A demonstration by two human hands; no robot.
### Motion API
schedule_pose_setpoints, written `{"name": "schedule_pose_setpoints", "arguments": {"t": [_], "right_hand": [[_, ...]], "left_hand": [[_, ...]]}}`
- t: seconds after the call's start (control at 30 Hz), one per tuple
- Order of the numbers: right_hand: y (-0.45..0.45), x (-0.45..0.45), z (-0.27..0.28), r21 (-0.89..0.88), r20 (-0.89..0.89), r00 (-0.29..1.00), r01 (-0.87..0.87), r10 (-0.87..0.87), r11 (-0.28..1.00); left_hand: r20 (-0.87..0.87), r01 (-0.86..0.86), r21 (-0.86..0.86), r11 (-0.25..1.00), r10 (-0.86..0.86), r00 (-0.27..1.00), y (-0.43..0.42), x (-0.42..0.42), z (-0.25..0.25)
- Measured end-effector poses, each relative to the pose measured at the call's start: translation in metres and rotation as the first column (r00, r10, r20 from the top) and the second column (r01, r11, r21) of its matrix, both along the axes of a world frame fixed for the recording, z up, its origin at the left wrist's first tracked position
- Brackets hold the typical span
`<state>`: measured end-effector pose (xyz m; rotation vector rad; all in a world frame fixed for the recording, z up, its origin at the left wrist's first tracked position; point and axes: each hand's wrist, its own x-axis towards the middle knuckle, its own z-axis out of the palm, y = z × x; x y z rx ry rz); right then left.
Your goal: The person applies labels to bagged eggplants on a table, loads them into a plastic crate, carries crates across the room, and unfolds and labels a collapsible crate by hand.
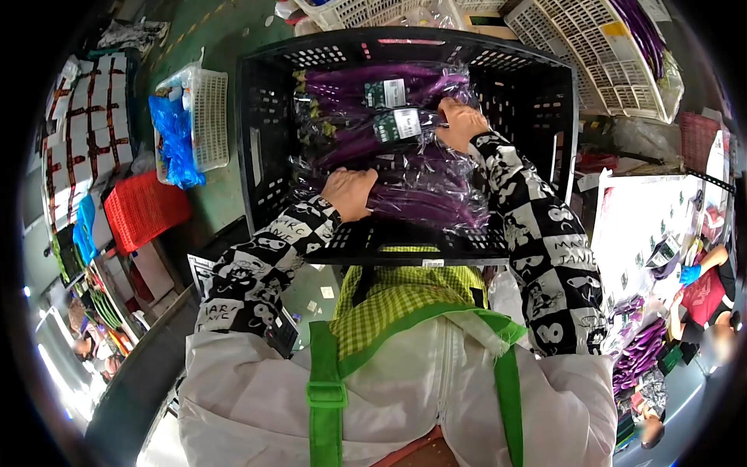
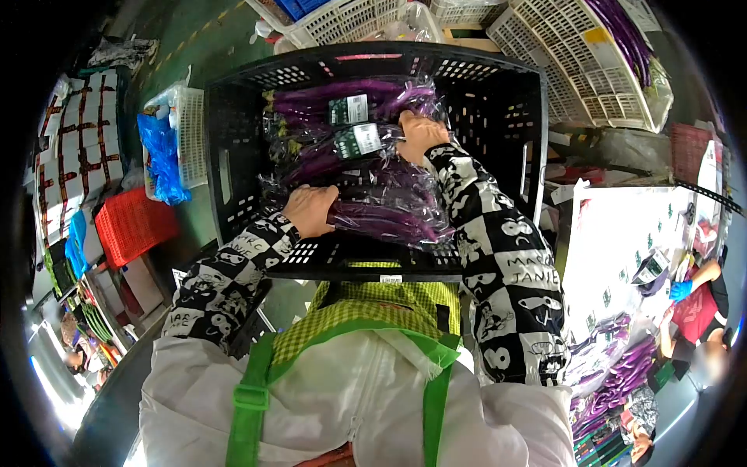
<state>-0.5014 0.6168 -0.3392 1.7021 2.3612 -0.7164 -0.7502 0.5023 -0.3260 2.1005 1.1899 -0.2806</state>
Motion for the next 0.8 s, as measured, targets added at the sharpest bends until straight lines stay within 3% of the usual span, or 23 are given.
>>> {"name": "schedule_pose_setpoints", "arguments": {"t": [0.07,0.13,0.2,0.27,0.3,0.33,0.4,0.43,0.5,0.53,0.57,0.63,0.73,0.8], "right_hand": [[-0.02,-0.012,0.003,0.25,0.028,1.0,0.006,-0.013,0.968],[-0.046,-0.021,0.003,0.566,-0.153,0.988,0.106,-0.022,0.818],[-0.058,-0.019,0.001,0.531,-0.255,0.961,0.046,0.108,0.846],[-0.073,-0.024,-0.002,0.152,-0.548,0.825,-0.059,0.134,0.987],[-0.08,-0.033,-0.003,-0.141,-0.604,0.797,-0.105,-0.002,0.984],[-0.084,-0.046,-0.004,-0.414,-0.619,0.772,-0.16,-0.148,0.896],[-0.1,-0.069,-0.034,-0.768,-0.551,0.722,-0.241,-0.419,0.594],[-0.105,-0.081,-0.047,-0.768,-0.552,0.721,-0.245,-0.419,0.591],[-0.117,-0.096,-0.07,-0.958,-0.222,0.749,-0.046,-0.624,0.285],[-0.117,-0.095,-0.092,-0.958,-0.223,0.749,-0.049,-0.624,0.284],[-0.111,-0.089,-0.117,-0.833,-0.331,0.913,-0.165,-0.237,0.528],[-0.112,-0.072,-0.127,-0.661,-0.303,0.933,-0.351,0.192,0.663],[-0.112,-0.031,-0.104,-0.638,-0.159,0.98,-0.197,0.124,0.744],[-0.108,-0.011,-0.077,-0.608,-0.063,0.995,-0.101,0.079,0.788]], "left_hand": [[0.036,0.05,0.017,0.999,-0.05,0.998,-0.006,-0.007,0.013],[0.193,0.111,0.102,0.989,-0.129,0.973,-0.022,-0.021,0.013],[0.293,0.159,0.042,0.986,-0.165,0.942,-0.028,-0.03,0.035],[0.37,0.155,0.009,0.988,-0.147,0.917,-0.038,-0.039,0.051],[0.379,0.167,-0.047,0.985,-0.137,0.915,-0.041,-0.043,0.055],[0.378,0.172,-0.05,0.984,-0.141,0.915,-0.042,-0.045,0.058],[0.396,0.153,-0.064,0.986,-0.116,0.911,-0.044,-0.047,0.061],[0.406,0.132,-0.064,0.989,-0.095,0.909,-0.045,-0.047,0.057],[0.412,0.112,-0.08,0.99,-0.07,0.909,-0.043,-0.046,0.055],[0.418,0.102,-0.087,0.991,-0.056,0.907,-0.041,-0.048,0.053],[0.394,0.108,-0.114,0.988,-0.054,0.917,-0.04,-0.049,0.052],[0.375,0.089,-0.138,0.987,-0.031,0.927,-0.037,-0.05,0.054],[0.315,0.102,-0.185,0.977,-0.039,0.948,-0.023,-0.048,0.041],[0.182,0.113,-0.385,0.916,-0.045,0.982,-0.008,-0.035,0.036]]}}
